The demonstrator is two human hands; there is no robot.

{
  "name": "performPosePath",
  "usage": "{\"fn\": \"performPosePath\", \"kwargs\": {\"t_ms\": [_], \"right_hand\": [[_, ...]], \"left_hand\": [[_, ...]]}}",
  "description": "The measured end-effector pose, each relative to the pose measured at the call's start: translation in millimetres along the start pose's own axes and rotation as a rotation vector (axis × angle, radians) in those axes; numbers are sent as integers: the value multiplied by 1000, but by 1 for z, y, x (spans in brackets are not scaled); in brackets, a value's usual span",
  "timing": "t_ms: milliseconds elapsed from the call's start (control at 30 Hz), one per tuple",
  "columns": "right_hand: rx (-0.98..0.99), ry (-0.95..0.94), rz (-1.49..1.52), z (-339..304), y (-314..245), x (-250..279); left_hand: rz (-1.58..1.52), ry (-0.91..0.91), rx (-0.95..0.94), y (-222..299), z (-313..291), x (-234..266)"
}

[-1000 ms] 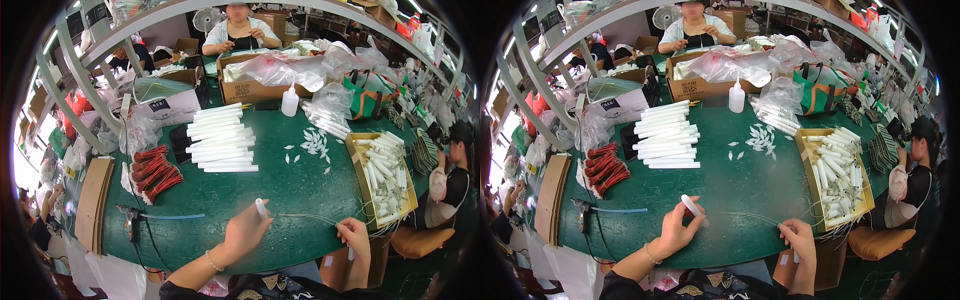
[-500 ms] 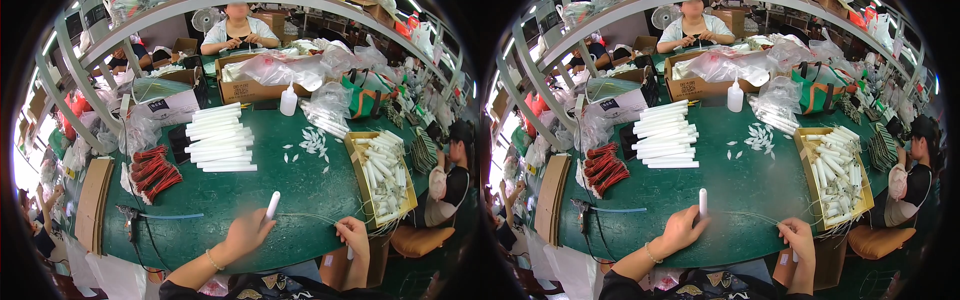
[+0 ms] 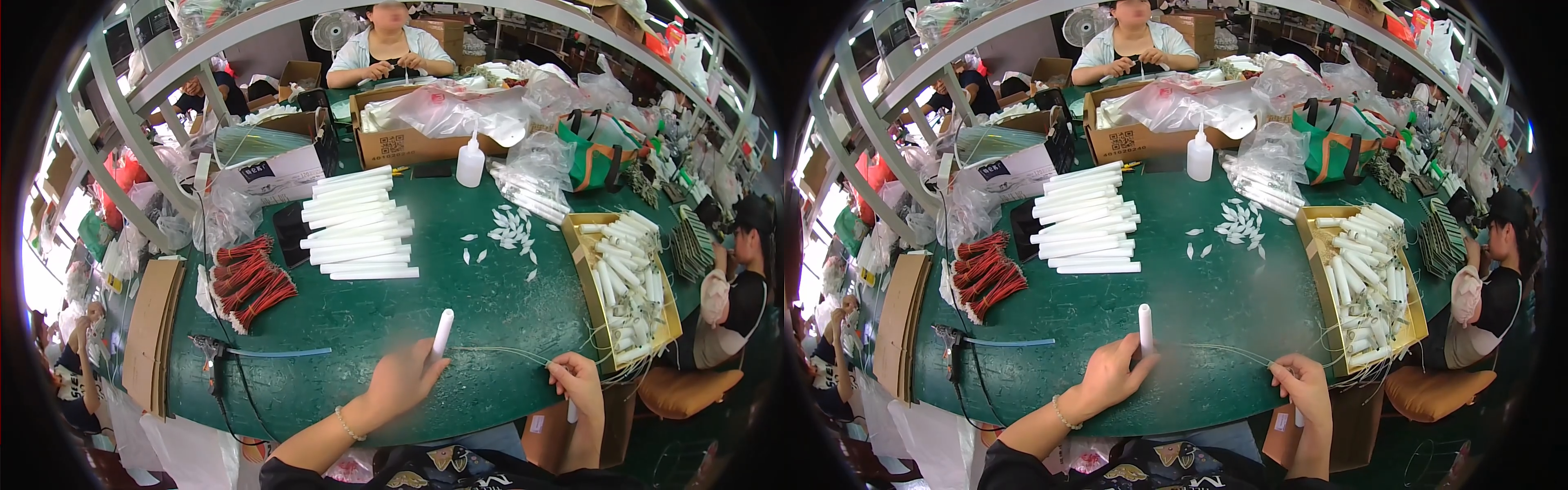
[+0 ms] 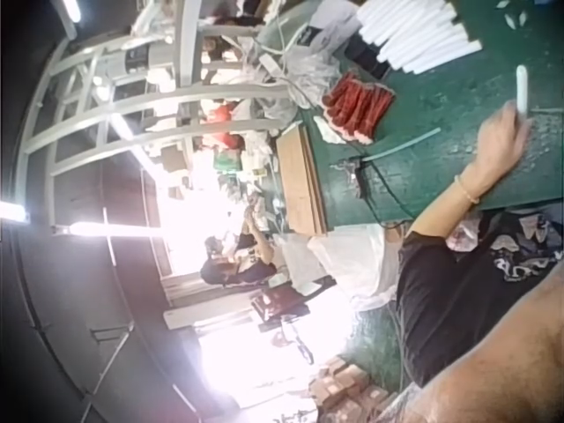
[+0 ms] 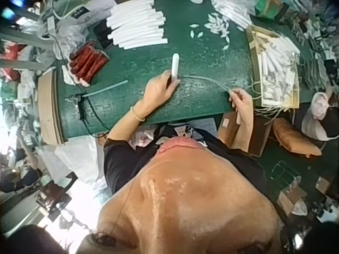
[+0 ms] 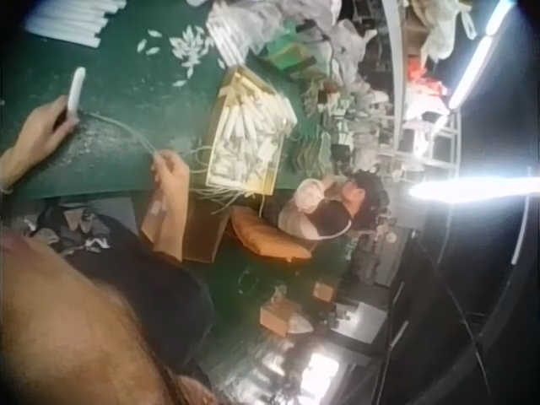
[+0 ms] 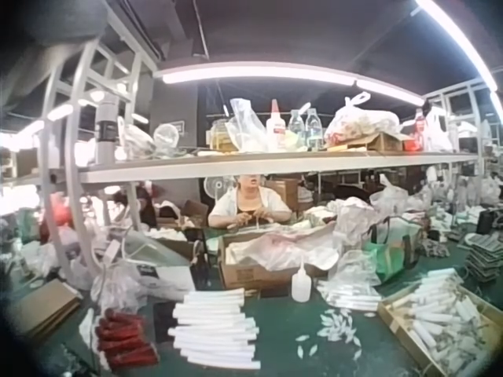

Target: The recorder is assembling or inspecting small white plastic tubes by threading them with a thin wire at a production workbench.

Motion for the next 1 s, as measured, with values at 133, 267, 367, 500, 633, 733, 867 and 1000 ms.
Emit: {"fn": "performPosePath", "kwargs": {"t_ms": [133, 267, 367, 500, 633, 733, 867, 1000], "right_hand": [[-24, 7, 6, 0, 1, -1], [-70, 15, -27, 3, 5, -1], [-1, 31, -62, 1, -2, 5], [6, 14, -34, 6, 1, 1], [1, 20, -33, 3, 2, 2], [-10, 26, -36, 2, 2, 2], [-21, 37, -50, 1, 2, 3], [-7, 27, -41, 2, 2, 3]], "left_hand": [[5, 5, -2, -1, 1, 0], [7, 18, -16, -3, 4, 2], [-24, -38, 73, -3, 4, -2], [-20, -43, 86, -9, 5, -5], [45, 4, 1, -4, 4, -3], [41, 10, -14, -2, 2, -3], [25, 14, -24, 0, 2, -1], [32, 9, -19, -1, 2, -1]]}}
Point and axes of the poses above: each hand's wrist, its own z-axis towards the middle knuckle, its own x-axis out of the back of the hand, y = z × x, the point moved 10 cm from there along z, towards the middle knuckle, and after that the axes turned 2 degrees about x, right-handed, at the moved point
